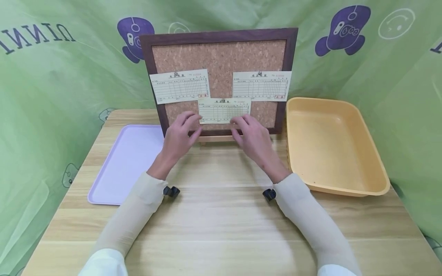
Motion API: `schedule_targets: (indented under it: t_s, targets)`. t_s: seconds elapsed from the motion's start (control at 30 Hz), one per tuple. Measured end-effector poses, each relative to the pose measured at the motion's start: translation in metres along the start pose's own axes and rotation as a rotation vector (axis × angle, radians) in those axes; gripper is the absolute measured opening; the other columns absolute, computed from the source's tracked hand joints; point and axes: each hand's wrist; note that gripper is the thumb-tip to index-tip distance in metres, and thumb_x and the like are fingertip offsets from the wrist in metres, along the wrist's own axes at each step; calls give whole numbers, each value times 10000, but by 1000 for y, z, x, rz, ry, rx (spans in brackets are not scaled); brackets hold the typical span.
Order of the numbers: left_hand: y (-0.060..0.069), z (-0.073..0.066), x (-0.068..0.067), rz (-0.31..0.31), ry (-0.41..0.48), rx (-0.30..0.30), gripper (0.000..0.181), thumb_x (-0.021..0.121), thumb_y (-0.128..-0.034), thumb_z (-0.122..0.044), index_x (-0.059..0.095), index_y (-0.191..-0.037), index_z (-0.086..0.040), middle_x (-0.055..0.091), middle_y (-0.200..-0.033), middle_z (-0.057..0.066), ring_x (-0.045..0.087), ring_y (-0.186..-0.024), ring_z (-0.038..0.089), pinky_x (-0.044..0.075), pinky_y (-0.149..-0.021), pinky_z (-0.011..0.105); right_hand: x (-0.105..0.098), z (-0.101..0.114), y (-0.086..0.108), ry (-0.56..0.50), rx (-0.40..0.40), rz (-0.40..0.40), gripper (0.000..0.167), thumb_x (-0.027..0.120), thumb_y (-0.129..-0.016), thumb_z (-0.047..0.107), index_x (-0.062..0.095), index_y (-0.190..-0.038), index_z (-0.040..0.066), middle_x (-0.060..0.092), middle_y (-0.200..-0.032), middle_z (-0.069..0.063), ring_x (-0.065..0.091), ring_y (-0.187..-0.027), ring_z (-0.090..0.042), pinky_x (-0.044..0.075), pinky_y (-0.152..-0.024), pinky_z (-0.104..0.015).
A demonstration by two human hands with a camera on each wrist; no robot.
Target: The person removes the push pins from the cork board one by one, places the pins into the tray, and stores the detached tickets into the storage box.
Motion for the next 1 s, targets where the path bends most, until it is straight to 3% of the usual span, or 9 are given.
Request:
schedule_targets:
  t_s: [0.2,0.47,0.67,0.83,1.0]
  targets:
    - [-14,5,11,-32,-26,-22,387,777,-927,-114,652,-1287,-45,608,-1262,148,626,-1006,289,562,-784,385,7,-2,-15,-13,24,-1,209,702,-976,117,680,-1177,66,655,-1096,-101,650,-879,-256,522,-669,-367]
    - [-26,5,22,-105,-69,-59,385,762,-925,-99,638,-1290,-81,581,-1271,132,628,-953,280,529,-592,388,15,-7,-31,-25,70,-16,201,672,-1005,144,679,-1189,63,662,-1128,-115,669,-915,-259,547,-714,-393]
    - [-34,2,27,-113,-107,-103,370,730,-965,-159,623,-1316,-115,565,-1315,103,663,-1001,254,464,-478,323,16,-11,-41,-4,91,-35,219,655,-1021,175,676,-1215,77,658,-1147,-95,689,-923,-233,540,-651,-368]
    - [-40,2,27,-113,-87,-124,350,720,-975,-152,637,-1310,-89,566,-1295,104,678,-1067,251,479,-491,315,16,-9,-51,-8,77,-50,213,658,-1019,173,686,-1201,64,669,-1128,-97,702,-931,-235,561,-702,-371]
    - [-43,2,28,-116,-60,-132,346,714,-971,-117,642,-1306,-63,572,-1252,112,683,-1031,258,500,-523,313,16,-9,-57,-25,78,-59,198,662,-1014,148,691,-1179,43,670,-1102,-105,695,-925,-231,566,-758,-363]
Point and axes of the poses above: each hand's wrist, its own y-axis away from the middle knuckle, its own x-axis out of the palm, z = x × y
